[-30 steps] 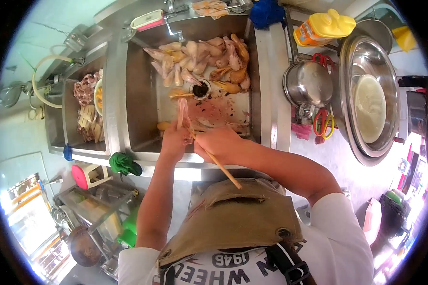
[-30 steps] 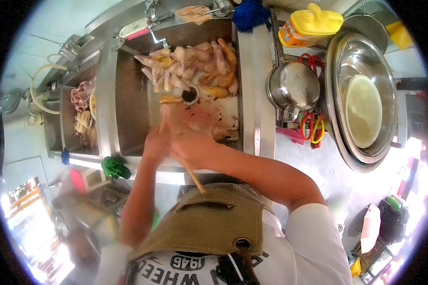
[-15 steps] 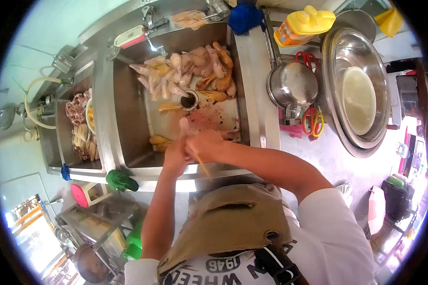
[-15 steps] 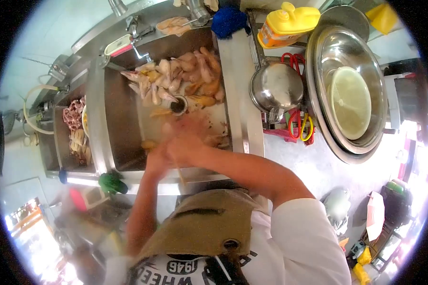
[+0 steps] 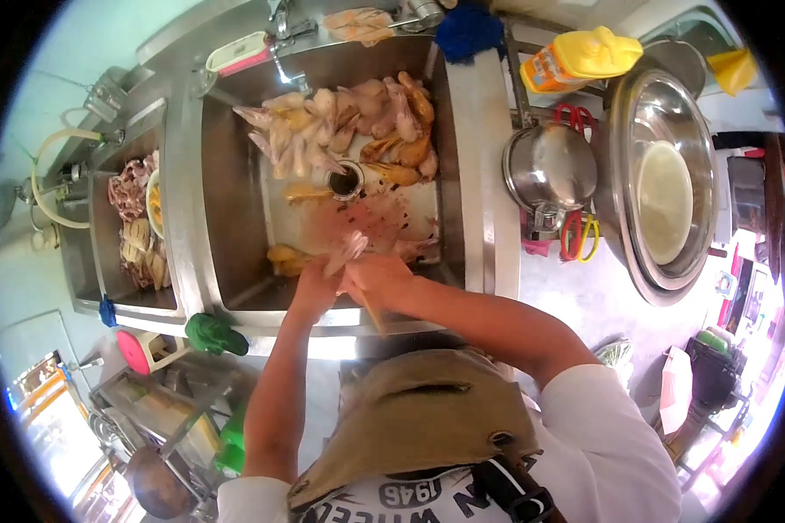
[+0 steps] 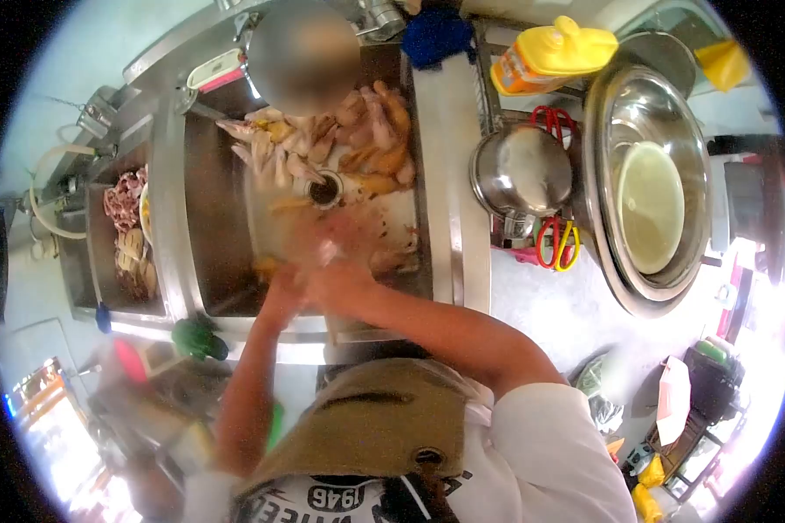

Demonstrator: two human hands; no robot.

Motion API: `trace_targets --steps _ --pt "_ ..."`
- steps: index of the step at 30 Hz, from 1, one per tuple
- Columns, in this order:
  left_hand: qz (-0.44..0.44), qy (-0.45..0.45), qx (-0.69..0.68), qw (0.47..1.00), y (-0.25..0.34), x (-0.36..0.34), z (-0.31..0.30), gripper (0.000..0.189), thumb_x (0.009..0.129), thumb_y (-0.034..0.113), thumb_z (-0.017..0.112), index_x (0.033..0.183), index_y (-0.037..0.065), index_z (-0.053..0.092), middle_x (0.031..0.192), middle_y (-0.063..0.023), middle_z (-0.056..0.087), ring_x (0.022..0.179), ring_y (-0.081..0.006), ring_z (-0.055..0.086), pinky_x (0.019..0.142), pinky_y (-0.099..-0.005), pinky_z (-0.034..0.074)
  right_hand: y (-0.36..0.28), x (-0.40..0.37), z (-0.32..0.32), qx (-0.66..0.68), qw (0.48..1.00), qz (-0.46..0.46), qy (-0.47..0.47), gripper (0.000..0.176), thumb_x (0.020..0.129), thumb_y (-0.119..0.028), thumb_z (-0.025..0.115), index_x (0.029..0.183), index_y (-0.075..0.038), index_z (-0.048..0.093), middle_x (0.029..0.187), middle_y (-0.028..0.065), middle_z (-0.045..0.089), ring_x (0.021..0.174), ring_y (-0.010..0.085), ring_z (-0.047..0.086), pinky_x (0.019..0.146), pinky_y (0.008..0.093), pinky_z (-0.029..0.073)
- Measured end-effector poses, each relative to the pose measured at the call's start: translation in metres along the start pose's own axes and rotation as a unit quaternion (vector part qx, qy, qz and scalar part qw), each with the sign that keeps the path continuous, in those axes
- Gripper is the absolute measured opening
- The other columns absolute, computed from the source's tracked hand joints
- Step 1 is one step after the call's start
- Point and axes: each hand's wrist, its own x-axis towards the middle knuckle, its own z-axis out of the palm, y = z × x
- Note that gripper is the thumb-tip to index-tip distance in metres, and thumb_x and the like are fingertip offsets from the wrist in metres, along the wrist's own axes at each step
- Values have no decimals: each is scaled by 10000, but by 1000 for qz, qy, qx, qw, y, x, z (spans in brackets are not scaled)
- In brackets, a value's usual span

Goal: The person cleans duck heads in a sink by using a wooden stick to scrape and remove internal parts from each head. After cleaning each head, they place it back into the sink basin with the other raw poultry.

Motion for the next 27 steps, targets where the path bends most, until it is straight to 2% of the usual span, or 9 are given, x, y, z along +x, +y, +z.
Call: trace_targets --steps 7,11,14,17,19,22,24,26,27 --pt "6 -186 -118 975 -41 51 -28 390 868 -42 466 1257 -11 468 1126 -101 597 682 -102 509 542 -221 385 14 32 20 -57 997 57 0 262 861 -237 528 689 -44 574 684 173 620 624 380 617 567 476 495" --pt "13 -165 -240 957 -33 69 -37 469 837 -129 419 1293 -17 435 1400 -65 472 859 -118 539 578 -245 407 16 53 36 -37 993 80 79 244 848 -207 534 676 -35 548 650 183 600 599 389 605 555 476 493" --pt "17 -178 -259 949 -45 94 -49 448 840 -112 440 1274 -7 470 1402 -71 477 1036 -163 561 642 -263 449 19 72 37 -58 990 72 110 233 845 -196 532 676 -35 550 642 184 594 599 392 601 551 476 490" --pt "-68 -246 -109 961 -56 115 -55 359 872 -40 482 1224 4 532 1342 -98 522 1169 -212 533 757 -291 479 35 77 60 -89 989 60 99 230 862 -185 504 696 -41 572 643 180 589 602 394 599 546 474 487" --pt "-12 -268 79 960 -63 130 -48 305 895 43 518 1193 3 565 1294 -111 547 1179 -231 528 825 -314 479 69 79 73 -190 976 109 -5 243 877 -189 489 712 -36 580 676 187 598 631 387 612 551 468 492" --pt "138 -206 187 951 -83 140 -36 352 909 203 580 1193 -4 576 1237 -125 569 1107 -239 550 885 -343 460 47 75 53 -57 967 249 9 257 902 -186 463 739 -25 580 717 189 605 647 372 611 554 447 485" --pt "92 -146 -23 985 -89 160 -19 463 900 310 613 1239 -1 553 1232 -135 569 1074 -238 556 904 -356 448 43 61 52 -14 973 211 90 201 892 -178 470 876 -36 612 772 203 607 749 401 605 659 465 478" --pt "44 -125 219 967 -65 184 -23 528 881 341 642 1272 7 528 1221 -142 569 1054 -232 560 883 -360 459 41 50 46 9 969 203 142 221 899 -187 464 940 -37 622 796 216 602 789 426 595 710 477 473" --pt "11 -133 201 971 -49 187 -28 536 867 338 659 1271 14 526 1220 -143 568 1050 -237 565 882 -367 465 40 46 44 14 963 220 157 233 912 -199 453 934 -33 615 792 222 596 778 436 587 709 481 471"
